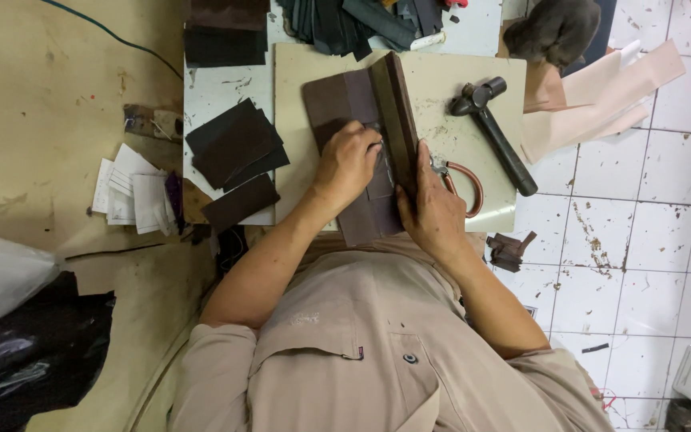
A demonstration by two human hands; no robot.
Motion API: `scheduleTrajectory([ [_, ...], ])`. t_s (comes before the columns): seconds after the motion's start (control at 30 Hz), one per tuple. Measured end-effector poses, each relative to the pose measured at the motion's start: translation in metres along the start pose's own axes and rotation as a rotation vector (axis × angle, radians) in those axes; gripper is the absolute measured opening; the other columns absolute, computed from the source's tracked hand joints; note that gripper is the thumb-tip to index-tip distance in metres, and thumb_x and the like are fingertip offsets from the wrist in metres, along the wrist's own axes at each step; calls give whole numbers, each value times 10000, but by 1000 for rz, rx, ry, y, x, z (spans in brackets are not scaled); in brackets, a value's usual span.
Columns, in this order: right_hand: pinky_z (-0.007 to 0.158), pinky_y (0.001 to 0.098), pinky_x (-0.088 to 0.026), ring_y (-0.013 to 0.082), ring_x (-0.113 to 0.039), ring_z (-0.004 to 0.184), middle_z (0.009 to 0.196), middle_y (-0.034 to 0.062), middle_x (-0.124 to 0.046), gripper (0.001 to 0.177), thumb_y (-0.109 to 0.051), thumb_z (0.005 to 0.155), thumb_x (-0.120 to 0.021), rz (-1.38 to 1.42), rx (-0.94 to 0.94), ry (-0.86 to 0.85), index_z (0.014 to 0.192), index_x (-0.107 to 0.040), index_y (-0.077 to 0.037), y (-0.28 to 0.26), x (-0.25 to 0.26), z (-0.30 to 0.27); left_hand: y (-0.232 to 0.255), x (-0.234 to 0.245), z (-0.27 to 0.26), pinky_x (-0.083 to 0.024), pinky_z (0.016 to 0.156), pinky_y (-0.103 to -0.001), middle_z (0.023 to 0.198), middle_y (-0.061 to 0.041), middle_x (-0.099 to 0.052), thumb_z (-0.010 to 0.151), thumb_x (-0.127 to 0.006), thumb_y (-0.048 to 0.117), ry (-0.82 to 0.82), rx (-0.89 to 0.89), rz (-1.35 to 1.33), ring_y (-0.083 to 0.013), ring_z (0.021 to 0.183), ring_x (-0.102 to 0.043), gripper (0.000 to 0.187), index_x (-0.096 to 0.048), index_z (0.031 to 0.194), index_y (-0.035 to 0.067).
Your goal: Cutting, folding, and hammering leather pieces to prepare them for assembly
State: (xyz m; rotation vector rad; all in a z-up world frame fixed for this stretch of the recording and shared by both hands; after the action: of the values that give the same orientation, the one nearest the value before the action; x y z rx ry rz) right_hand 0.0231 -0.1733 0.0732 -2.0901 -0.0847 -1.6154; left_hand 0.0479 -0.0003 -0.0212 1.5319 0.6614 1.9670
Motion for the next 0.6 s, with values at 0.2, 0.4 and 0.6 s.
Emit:
scheduleTrajectory([
  [0.2,778,597,-561,456,-699,1014,1269,220,-667,852,-351,991,-592,0,25,19,1671,-130,-125,0,1,-3,71,65,-13,-383,1065,-591,1455,-197,-453,856,-826,358,-243,-15,337,-456,1358,-356,489,-751,1251,79],
  [0.4,720,591,-562,447,-718,926,1275,217,-668,828,-368,1010,-535,-60,25,-32,1667,-102,-111,4,-8,4,57,47,-27,-376,1151,-564,1481,-305,-483,929,-769,336,-298,-118,178,-496,1443,-371,653,-586,1411,-66],
  [0.6,680,587,-556,449,-734,866,1219,225,-702,790,-449,1059,-499,-165,34,-11,1638,-168,-27,-2,-10,58,62,55,-26,-366,1179,-580,1513,-346,-448,941,-754,284,-344,-106,135,-527,1472,-325,650,-552,1419,-108],
])
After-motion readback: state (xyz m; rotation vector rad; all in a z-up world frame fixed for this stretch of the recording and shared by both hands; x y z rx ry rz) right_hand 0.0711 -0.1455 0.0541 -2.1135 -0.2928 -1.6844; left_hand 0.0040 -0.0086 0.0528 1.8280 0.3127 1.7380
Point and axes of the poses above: each hand's wrist, its own z-axis towards the middle knuckle, its own x-axis out of the back of the hand, y = z × x, the point moved 4 cm from there along z, towards the middle knuckle
